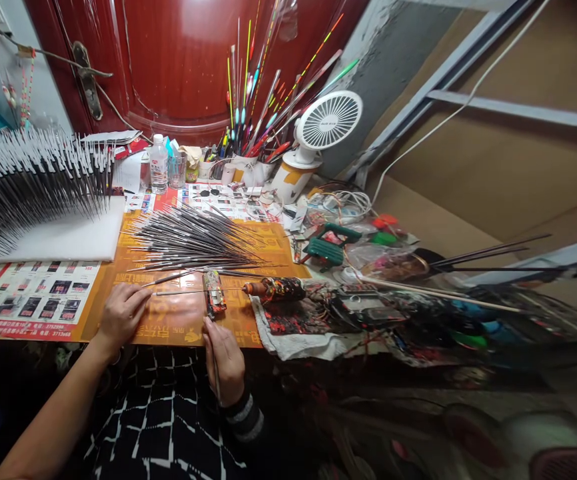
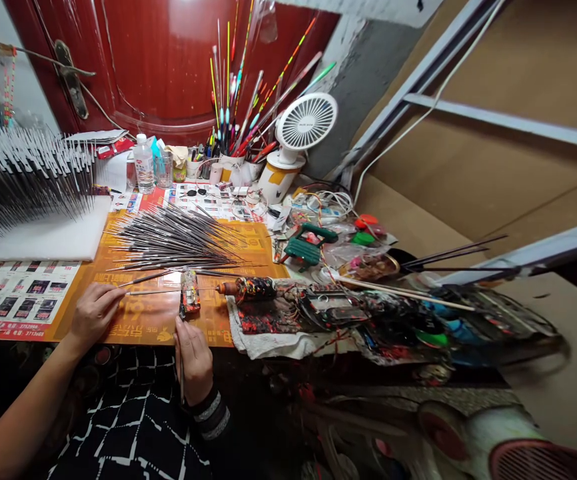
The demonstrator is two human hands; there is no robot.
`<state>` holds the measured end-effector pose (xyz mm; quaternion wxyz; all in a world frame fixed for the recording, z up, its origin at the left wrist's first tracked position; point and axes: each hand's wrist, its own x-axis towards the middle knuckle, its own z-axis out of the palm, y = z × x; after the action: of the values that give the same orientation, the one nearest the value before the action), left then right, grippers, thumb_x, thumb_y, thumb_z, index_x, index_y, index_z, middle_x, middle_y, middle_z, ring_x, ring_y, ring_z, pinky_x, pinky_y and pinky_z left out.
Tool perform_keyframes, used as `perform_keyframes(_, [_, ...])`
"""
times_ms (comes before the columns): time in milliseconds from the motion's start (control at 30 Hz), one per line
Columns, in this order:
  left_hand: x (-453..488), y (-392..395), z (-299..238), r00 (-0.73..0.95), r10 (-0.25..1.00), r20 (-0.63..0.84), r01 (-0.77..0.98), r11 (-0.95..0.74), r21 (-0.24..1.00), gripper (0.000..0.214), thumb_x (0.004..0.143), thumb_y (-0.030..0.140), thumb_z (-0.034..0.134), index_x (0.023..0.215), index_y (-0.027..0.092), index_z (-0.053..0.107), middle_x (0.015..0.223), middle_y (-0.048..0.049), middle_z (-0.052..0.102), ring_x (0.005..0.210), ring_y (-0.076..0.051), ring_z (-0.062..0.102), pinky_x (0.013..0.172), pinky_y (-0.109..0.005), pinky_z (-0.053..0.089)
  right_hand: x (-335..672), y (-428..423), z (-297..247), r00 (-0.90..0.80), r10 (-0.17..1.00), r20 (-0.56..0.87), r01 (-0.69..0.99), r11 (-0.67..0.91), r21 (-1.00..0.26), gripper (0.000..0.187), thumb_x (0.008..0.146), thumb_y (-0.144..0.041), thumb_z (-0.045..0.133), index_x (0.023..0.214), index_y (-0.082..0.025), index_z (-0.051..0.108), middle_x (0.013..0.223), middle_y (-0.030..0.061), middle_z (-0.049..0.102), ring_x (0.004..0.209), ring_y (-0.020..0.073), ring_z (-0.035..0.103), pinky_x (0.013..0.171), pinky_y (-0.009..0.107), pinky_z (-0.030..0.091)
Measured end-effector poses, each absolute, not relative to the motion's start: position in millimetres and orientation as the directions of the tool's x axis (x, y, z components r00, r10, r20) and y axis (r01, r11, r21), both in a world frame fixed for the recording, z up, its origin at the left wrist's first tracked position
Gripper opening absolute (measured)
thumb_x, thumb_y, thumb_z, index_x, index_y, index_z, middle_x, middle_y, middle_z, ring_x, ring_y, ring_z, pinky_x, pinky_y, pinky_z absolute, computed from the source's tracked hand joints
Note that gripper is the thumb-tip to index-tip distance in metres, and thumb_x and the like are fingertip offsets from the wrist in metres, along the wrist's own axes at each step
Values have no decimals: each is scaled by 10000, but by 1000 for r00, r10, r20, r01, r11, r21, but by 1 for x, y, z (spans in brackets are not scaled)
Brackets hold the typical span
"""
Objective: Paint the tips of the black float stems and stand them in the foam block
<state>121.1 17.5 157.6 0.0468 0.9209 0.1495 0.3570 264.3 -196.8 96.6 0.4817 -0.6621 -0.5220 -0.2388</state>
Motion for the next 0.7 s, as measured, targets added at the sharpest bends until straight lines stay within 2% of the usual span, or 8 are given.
perform_keyframes(267, [122,18,160,706,295,644,234,-955,181,226,1017,270,517,1051,200,730,915,-66,718,840,-195,614,816,-342,485,265,-199,99,347,464,815,917,16,-399,595,963,-41,540,1529,-185,421,1182,146,715,1057,236,702,865,389,626])
perform_keyframes(400, [122,17,158,715,298,632,244,-954,174,233,1021,266,503,1059,205,726,920,-65,716,856,-199,614,822,-347,485,264,-205,101,346,472,811,890,108,-443,545,979,-53,501,1504,-191,450,1159,134,721,1042,218,701,855,380,623])
perform_keyframes(700, [122,12,152,692,289,661,231,-957,177,205,1017,231,507,1066,195,703,926,-57,701,858,-196,593,810,-334,483,234,-178,105,148,525,838,874,327,-359,634,928,9,521,1529,-162,414,1151,132,722,1043,227,704,852,398,642])
